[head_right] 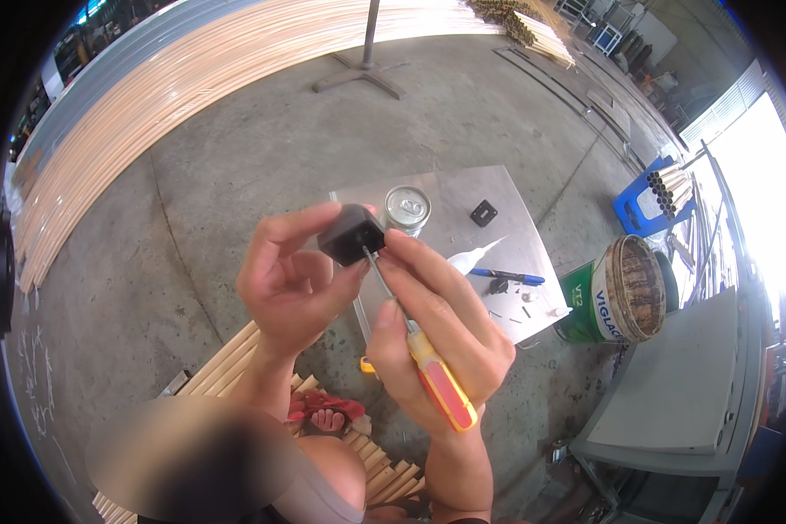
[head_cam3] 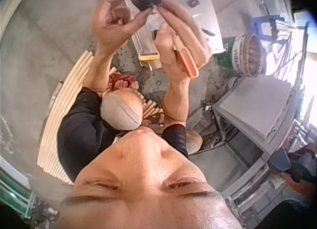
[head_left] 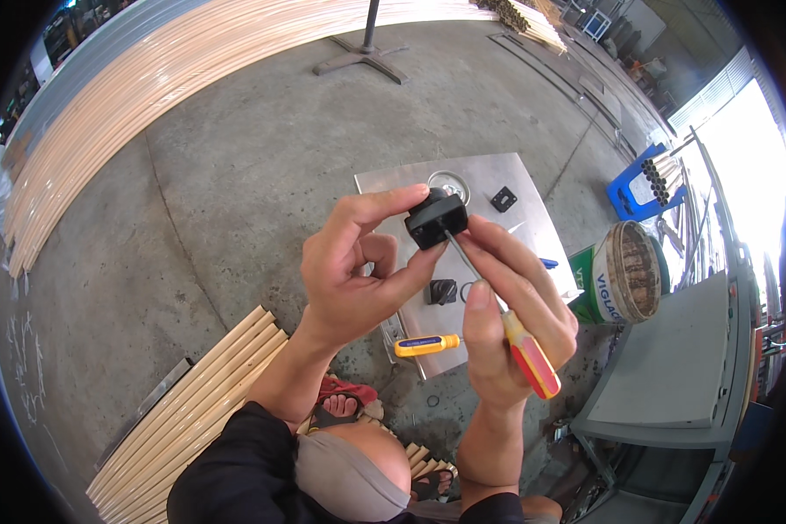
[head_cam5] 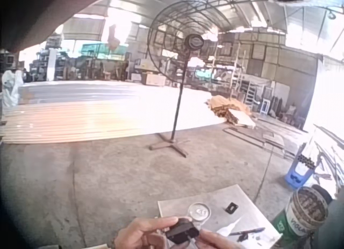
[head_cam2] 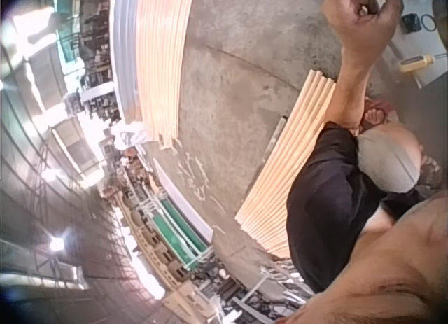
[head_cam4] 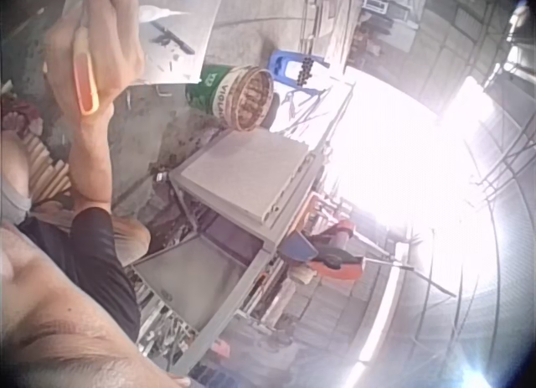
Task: The person trims excess wires from a small black component using scissors, applies adhesive from a bottle, and then uses a screwdriver to secure parts of the assembly while sitting on the floor.
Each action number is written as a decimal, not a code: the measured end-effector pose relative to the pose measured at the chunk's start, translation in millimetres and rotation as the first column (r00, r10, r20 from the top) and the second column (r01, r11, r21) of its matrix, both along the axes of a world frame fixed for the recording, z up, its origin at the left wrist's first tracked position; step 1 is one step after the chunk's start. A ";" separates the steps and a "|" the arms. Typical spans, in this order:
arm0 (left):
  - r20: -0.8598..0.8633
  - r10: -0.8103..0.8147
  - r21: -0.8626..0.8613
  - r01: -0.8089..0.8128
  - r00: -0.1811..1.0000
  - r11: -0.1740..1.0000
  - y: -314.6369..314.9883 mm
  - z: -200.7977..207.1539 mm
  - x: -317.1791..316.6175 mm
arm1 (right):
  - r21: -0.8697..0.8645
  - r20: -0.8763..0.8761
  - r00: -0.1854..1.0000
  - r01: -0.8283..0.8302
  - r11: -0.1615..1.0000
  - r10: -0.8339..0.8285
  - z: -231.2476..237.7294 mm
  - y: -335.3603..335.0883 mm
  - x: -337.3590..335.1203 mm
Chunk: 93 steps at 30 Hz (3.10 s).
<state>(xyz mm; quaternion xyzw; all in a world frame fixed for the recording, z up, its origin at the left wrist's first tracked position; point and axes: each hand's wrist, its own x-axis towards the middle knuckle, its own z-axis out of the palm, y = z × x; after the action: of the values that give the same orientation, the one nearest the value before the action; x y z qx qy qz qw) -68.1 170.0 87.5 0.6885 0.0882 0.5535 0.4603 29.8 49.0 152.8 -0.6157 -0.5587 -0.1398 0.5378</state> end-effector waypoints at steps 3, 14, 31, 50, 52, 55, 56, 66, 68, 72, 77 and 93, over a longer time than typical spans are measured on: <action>0.010 0.001 0.009 -0.001 1.000 1.000 0.5 -0.3 0.1 | 0.004 -0.004 1.000 0.002 1.000 -0.002 -1.5 0.6 0.0; 0.030 -0.026 -0.006 0.026 0.999 1.000 -1.1 -1.2 2.2 | 0.007 -0.003 1.000 -0.013 1.000 0.013 0.9 -1.1 0.4; 0.110 0.005 -0.042 -0.001 0.994 0.999 -3.5 -4.0 9.7 | 0.006 -0.034 0.999 -0.007 1.000 0.007 -1.4 -2.7 -0.4; 0.054 -0.020 -0.004 0.021 0.998 1.000 -2.7 -5.3 7.7 | -0.016 -0.158 0.987 0.028 0.999 -0.030 -5.1 -2.8 -1.2; 0.010 -0.027 0.003 0.027 1.000 1.000 -2.1 -4.7 4.3 | -0.017 -0.167 0.986 0.025 1.000 -0.028 -5.8 -1.7 -1.5; 0.019 -0.031 0.011 0.031 0.999 0.999 -1.5 -5.5 5.9 | -0.008 -0.168 0.986 0.015 1.000 -0.016 -5.2 -2.0 -1.2; 0.027 -0.029 0.019 0.029 0.999 0.999 -1.1 -7.0 7.5 | -0.008 -0.166 0.986 0.007 1.000 -0.008 -5.0 -2.1 -1.5; 0.165 -0.027 -0.035 0.033 0.986 0.999 -0.4 -14.5 14.2 | -0.031 -0.143 0.990 -0.020 0.999 0.016 -0.9 -2.0 -2.1; 0.174 -0.026 -0.050 0.035 0.984 0.998 -1.4 -13.5 14.6 | -0.037 -0.128 0.992 -0.020 0.999 0.015 0.3 -1.9 -2.3; 0.180 -0.032 -0.054 0.042 0.983 0.998 -0.8 -14.5 14.2 | -0.049 -0.095 0.995 -0.025 0.998 0.020 1.8 -1.0 -2.1; 0.180 -0.041 -0.039 0.049 0.983 0.998 0.4 -15.1 14.4 | -0.046 -0.083 0.995 -0.061 0.997 0.057 3.1 -1.3 0.6; 0.152 -0.032 0.011 0.031 0.988 0.999 0.3 -14.9 13.7 | -0.144 0.240 0.959 -0.116 0.983 0.148 13.4 -4.5 15.0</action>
<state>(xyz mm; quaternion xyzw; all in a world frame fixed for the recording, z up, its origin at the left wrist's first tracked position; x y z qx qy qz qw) -54.4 170.3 72.6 0.6476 0.0394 0.5976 0.4712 44.8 44.4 166.2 -0.5879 -0.6696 -0.1436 0.4305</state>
